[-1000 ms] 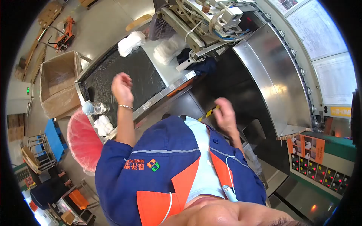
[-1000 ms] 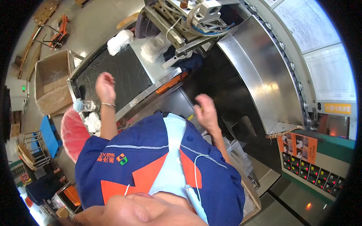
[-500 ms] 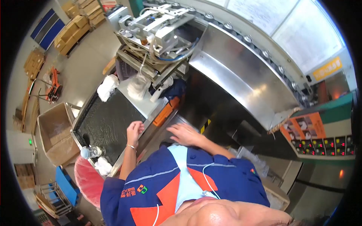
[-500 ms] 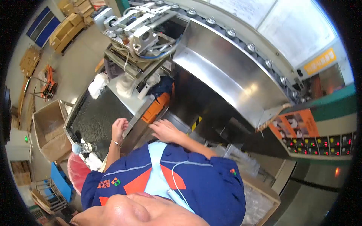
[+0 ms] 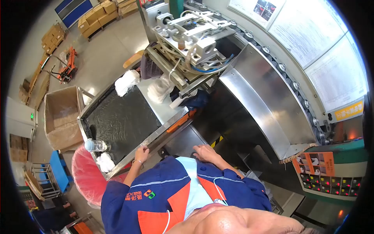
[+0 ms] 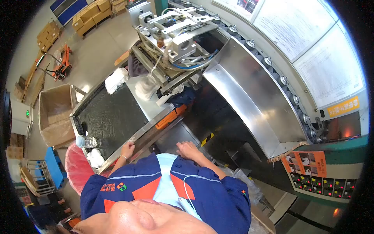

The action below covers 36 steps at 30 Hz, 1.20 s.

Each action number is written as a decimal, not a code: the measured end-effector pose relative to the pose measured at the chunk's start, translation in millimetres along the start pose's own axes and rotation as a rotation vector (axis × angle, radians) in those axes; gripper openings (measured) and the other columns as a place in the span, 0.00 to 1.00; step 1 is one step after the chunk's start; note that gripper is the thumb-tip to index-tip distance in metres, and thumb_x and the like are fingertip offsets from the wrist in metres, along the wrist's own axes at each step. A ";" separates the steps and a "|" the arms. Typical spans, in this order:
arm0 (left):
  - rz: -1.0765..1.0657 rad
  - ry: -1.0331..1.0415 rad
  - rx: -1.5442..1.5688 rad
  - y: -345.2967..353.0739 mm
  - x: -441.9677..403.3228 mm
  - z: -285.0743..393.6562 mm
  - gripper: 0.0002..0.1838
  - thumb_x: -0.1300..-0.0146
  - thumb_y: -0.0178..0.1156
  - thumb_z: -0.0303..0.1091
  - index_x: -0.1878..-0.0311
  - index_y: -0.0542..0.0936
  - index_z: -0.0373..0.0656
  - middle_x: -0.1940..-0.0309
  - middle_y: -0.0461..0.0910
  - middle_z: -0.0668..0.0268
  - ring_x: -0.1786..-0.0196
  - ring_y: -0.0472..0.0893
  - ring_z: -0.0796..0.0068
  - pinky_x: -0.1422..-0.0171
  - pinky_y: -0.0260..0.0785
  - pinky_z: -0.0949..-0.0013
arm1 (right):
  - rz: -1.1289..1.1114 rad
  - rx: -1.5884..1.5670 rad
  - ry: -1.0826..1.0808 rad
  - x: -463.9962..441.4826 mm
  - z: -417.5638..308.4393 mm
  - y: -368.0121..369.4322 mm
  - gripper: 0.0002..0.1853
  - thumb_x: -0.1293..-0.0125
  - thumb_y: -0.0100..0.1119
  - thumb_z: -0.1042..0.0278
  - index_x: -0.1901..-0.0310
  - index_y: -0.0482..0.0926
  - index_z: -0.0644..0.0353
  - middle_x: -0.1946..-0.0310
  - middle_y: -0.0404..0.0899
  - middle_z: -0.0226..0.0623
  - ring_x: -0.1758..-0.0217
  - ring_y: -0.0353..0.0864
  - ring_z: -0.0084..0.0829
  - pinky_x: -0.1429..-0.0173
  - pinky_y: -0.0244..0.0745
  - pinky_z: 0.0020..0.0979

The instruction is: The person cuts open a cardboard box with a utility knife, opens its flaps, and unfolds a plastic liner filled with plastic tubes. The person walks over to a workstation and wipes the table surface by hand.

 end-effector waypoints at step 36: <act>0.698 -0.517 -0.251 -77.4 -228.7 -183.8 0.30 0.39 0.53 0.40 0.35 0.60 0.42 0.31 0.52 0.54 0.27 0.50 0.55 0.30 0.45 0.47 | 0.034 0.484 0.106 -687.5 -32.0 -98.9 0.12 0.41 0.53 0.60 0.62 0.79 0.59 0.62 0.80 0.51 0.58 0.79 0.52 0.54 0.74 0.48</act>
Point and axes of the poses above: each hand's wrist, its own x-axis away from the middle knuckle, its own y-axis out of the palm, z = x × y, the point moved 1 cm from there along -x, towards the middle knuckle
